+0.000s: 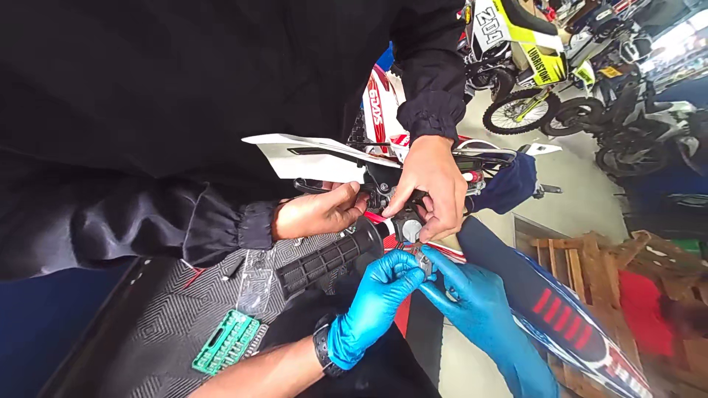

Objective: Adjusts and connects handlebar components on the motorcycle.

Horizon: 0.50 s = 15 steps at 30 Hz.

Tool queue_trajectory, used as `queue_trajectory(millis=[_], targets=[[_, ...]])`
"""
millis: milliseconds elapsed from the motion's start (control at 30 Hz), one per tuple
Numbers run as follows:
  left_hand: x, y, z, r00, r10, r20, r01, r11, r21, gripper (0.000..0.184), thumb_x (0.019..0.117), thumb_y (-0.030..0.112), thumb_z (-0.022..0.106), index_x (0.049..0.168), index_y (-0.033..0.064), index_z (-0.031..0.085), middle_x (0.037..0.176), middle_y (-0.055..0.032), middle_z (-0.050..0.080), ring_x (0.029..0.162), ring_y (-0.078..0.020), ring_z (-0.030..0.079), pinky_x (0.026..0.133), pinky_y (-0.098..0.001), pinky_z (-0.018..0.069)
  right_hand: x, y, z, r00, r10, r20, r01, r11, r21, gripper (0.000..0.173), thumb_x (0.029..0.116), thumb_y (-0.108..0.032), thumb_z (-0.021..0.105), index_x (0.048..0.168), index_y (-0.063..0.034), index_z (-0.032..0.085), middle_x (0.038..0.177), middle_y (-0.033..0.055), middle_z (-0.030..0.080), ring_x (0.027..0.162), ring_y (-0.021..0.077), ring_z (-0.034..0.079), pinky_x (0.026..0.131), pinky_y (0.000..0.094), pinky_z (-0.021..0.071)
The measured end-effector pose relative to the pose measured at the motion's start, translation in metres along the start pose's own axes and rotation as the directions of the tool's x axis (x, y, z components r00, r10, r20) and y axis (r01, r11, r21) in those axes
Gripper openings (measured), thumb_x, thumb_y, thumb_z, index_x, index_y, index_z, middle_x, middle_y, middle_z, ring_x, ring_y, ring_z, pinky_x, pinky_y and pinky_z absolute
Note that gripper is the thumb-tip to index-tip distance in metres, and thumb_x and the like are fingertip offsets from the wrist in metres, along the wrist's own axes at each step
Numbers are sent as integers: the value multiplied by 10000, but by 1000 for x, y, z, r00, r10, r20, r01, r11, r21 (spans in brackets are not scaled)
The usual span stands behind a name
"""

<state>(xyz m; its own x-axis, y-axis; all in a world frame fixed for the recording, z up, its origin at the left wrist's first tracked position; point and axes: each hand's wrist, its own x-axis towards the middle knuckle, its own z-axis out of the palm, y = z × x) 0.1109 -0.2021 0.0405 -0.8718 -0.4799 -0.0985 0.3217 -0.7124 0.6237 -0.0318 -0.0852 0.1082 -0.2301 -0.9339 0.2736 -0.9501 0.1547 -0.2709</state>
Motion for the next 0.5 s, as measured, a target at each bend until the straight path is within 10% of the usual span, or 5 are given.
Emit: queue_trajectory(millis=[233, 500], targets=[[18, -10, -25, 995, 28, -94, -23, 998, 51, 340, 1074, 112, 450, 1329, -71, 581, 1237, -147, 690, 1095, -224, 688, 998, -375, 557, 31, 40, -2, 996, -58, 67, 37, 958, 283, 435, 906, -349, 769, 1305, -185, 706, 674, -17, 592, 574, 41, 486, 580, 223, 442], [30, -6, -27, 960, 213, -179, -205, 977, 64, 222, 993, 83, 636, 1195, -9, 656, 1111, -80, 724, 1067, -169, 684, 1009, -361, 544, 77, 40, -8, 983, -148, 113, 141, 988, 66, 467, 953, -413, 709, 1367, -202, 673, 707, 25, 645, 577, 118, 530, 572, 316, 462]])
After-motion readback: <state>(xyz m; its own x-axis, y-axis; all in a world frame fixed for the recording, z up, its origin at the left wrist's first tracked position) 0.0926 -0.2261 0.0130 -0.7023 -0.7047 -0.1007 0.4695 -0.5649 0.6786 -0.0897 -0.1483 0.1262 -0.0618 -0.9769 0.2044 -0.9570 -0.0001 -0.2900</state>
